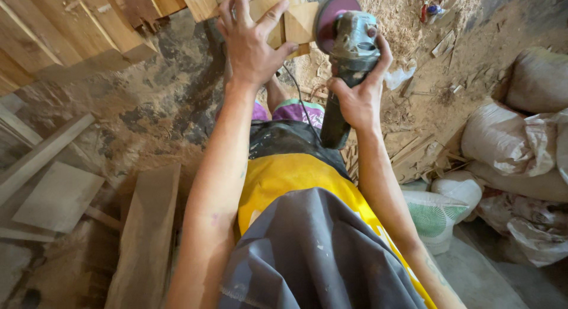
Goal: The person uses an angle grinder to sand the faces and edges of a small wooden block.
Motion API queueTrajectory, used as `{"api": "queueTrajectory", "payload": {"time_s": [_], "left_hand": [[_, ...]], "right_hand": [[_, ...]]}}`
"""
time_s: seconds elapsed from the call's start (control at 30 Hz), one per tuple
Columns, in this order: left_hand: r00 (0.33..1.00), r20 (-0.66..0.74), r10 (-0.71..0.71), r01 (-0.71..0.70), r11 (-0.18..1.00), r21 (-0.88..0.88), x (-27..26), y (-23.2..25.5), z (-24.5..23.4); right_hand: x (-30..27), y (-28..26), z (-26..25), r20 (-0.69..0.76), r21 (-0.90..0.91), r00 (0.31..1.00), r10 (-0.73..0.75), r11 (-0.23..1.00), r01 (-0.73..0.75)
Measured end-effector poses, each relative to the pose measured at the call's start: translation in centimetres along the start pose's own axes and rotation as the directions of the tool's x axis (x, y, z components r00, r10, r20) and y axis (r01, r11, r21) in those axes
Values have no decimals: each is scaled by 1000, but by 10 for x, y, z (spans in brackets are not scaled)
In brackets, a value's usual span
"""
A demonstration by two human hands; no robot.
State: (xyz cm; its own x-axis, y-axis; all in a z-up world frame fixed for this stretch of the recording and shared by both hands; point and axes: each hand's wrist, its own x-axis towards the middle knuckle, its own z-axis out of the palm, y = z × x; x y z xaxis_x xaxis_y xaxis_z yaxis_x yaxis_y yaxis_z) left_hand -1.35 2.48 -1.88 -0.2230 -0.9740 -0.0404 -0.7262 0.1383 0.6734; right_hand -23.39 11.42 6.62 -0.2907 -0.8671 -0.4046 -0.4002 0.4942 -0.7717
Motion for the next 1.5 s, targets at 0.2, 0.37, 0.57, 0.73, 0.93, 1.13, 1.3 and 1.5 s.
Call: {"api": "queueTrajectory", "payload": {"time_s": [0.2, 0.37, 0.57, 0.73, 0.93, 1.13, 1.3, 1.5], "left_hand": [[1000, 1, 12, -12, 1000, 4, -1, -1, 1], [999, -21, 32, -32, 999, 8, 2, 1, 1], [1000, -16, 17, -17, 1000, -13, 1, 2, -1], [1000, -20, 11, -11, 1000, -13, 3, 1, -1], [1000, -12, 18, -18, 1000, -7, 4, 7, -6], [999, -16, 29, -30, 999, -25, 1, 5, -6], [997, -52, 50, -49, 999, 17, 5, 1, 1], [999, -26, 44, -44, 999, 7, 0, 4, -3]], "right_hand": [[1, -2, -4, 14, 148, 999, 34, 988, -36], [4, -7, 3, 42, 62, 999, -29, 998, 27], [10, -12, -1, 22, 77, 998, 56, 995, -58], [10, -14, -4, -5, 169, 998, 63, 984, -61], [2, -18, 6, 21, 26, 1000, -15, 1000, 15], [0, -18, 8, 8, 45, 1000, -7, 999, 6], [2, -17, -1, 0, 205, 984, 181, 963, -177], [-4, -11, 2, -2, 108, 998, 64, 992, -63]]}}
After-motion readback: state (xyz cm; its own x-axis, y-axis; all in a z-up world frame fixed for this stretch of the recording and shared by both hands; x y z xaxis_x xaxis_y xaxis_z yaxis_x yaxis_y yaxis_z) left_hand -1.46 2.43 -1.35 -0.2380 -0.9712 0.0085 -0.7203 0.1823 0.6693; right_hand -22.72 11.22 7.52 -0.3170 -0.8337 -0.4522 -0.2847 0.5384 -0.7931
